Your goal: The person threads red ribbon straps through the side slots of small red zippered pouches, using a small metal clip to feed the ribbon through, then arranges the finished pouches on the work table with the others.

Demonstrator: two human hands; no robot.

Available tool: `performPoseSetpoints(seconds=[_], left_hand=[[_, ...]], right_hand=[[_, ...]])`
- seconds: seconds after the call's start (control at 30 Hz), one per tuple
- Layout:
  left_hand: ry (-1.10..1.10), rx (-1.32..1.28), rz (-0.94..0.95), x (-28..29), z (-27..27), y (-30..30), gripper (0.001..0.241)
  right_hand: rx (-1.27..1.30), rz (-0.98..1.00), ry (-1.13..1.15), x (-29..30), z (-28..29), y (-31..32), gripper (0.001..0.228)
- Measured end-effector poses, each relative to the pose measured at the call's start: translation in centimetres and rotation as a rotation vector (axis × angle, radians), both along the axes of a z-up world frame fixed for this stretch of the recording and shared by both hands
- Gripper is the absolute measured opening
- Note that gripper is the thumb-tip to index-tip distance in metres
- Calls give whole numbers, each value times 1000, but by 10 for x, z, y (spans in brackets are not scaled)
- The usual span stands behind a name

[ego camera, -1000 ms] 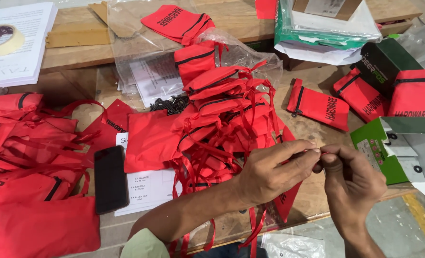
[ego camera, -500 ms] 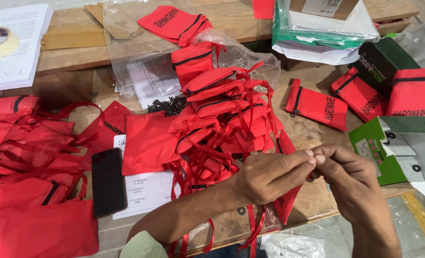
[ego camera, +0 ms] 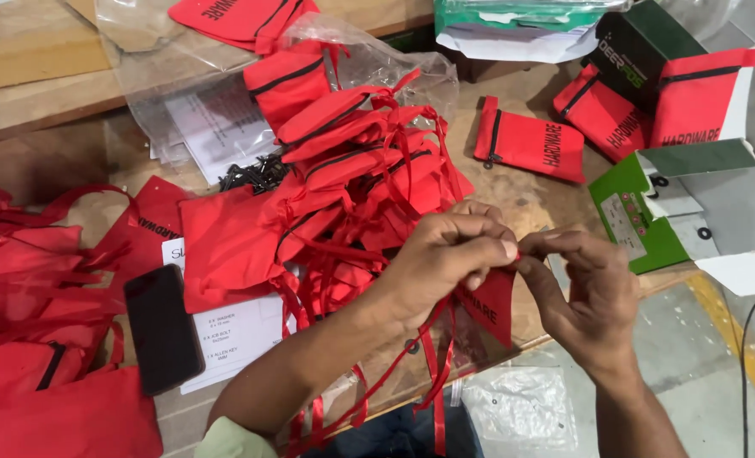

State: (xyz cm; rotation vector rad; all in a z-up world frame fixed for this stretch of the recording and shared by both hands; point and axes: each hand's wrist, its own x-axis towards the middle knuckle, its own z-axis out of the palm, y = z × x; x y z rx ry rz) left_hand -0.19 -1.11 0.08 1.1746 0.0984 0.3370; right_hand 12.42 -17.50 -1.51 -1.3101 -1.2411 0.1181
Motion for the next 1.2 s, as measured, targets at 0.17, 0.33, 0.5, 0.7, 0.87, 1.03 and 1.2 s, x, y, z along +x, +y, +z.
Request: performPoseSetpoints(seconds=[0.17, 0.33, 0.5, 0.7, 0.87, 1.03, 1.2], left_hand=[[-4, -157, -49, 1, 2, -2, 18], [-57, -36, 7, 3, -2, -6, 17], [-31, 237, 171, -3, 4, -6, 19], [-60, 198, 122, -8, -2, -7, 19], [-249, 640, 285, -9, 1, -17, 19], [-51, 257, 160, -9, -5, -23, 19], [-41, 345, 227, -11, -28, -12, 19]], right_hand=[[-21, -327, -497, -15, 34, 2, 32], [-68, -406, -586, -20, 44, 0, 23], [-119, -467, -669, -4, 35, -2, 18], [-108, -344, -408, -4, 24, -4, 23], [-429, -236, -326, 10, 24, -6, 53], [-318, -491, -505, 57, 42, 3, 25], [-170, -630, -854, 109, 15, 32, 31]])
